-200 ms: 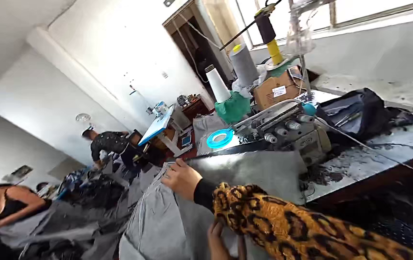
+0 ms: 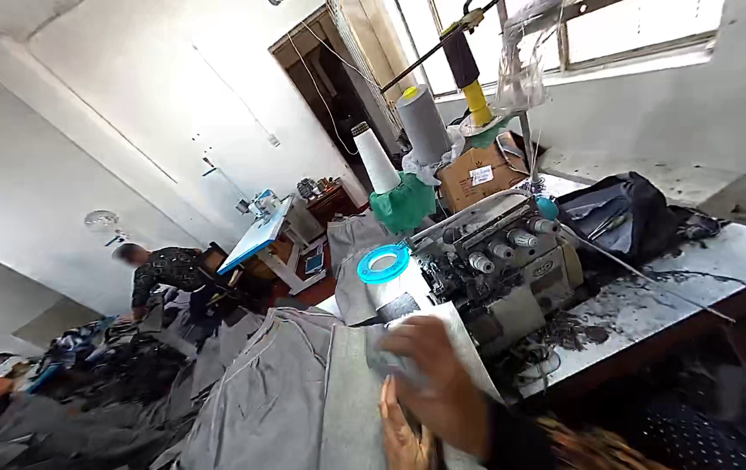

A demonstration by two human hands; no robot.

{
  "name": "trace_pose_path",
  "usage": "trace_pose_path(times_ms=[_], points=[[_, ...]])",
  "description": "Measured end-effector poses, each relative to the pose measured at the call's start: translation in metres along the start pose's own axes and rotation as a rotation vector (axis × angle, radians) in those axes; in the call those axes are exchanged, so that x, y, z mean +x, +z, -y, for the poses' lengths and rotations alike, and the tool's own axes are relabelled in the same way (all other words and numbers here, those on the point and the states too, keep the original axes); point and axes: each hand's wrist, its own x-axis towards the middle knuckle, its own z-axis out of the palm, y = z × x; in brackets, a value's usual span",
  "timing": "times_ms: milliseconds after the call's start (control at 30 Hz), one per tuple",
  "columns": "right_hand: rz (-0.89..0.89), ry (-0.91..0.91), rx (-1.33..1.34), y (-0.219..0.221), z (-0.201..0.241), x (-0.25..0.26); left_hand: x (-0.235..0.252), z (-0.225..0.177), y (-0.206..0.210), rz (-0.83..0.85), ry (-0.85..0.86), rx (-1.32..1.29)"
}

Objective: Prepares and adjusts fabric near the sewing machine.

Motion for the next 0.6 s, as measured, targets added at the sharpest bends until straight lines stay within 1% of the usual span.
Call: trace_pose_path(times_ms=[33, 67, 100, 133, 200, 233, 300, 333, 400, 467, 533, 600], points=[[-0.071, 0.109, -0.023, -0.029, -0.014, -0.020, 0.009, 0.001, 0.004, -0.030, 0.027, 0.007], [-0.095, 0.235, -0.045, -0.052, -0.028, -0.038, 0.020, 0.001, 0.009, -0.061, 0.042, 0.020], [-0.076, 0.367, -0.060, -0.065, -0.039, -0.052, 0.034, -0.002, 0.013, -0.091, 0.051, 0.032], [-0.014, 0.506, -0.053, -0.072, -0.045, -0.060, 0.051, -0.007, 0.015, -0.102, 0.038, 0.031], [0.127, 0.741, 0.047, -0.070, -0.045, -0.059, 0.091, -0.017, 0.012, -0.025, -0.047, -0.008], [0.156, 0.776, 0.070, -0.065, -0.044, -0.053, 0.113, -0.020, 0.007, 0.053, -0.106, -0.032], [0.127, 0.697, 0.028, -0.054, -0.043, -0.042, 0.152, -0.022, -0.007, 0.203, -0.167, -0.027], [0.119, 0.647, -0.005, -0.050, -0.043, -0.036, 0.165, -0.025, -0.015, 0.244, -0.151, -0.025], [0.138, 0.576, -0.017, -0.048, -0.041, -0.029, 0.179, -0.031, -0.034, 0.317, -0.046, -0.083], [0.171, 0.455, 0.051, -0.052, -0.023, -0.030, 0.177, -0.045, -0.057, 0.357, 0.030, -0.145], [0.248, 0.275, 0.215, -0.061, 0.010, -0.027, 0.166, -0.060, -0.077, 0.355, 0.084, -0.182], [0.267, 0.175, 0.353, -0.060, 0.032, -0.024, 0.151, -0.080, -0.092, 0.376, 0.114, -0.203]])
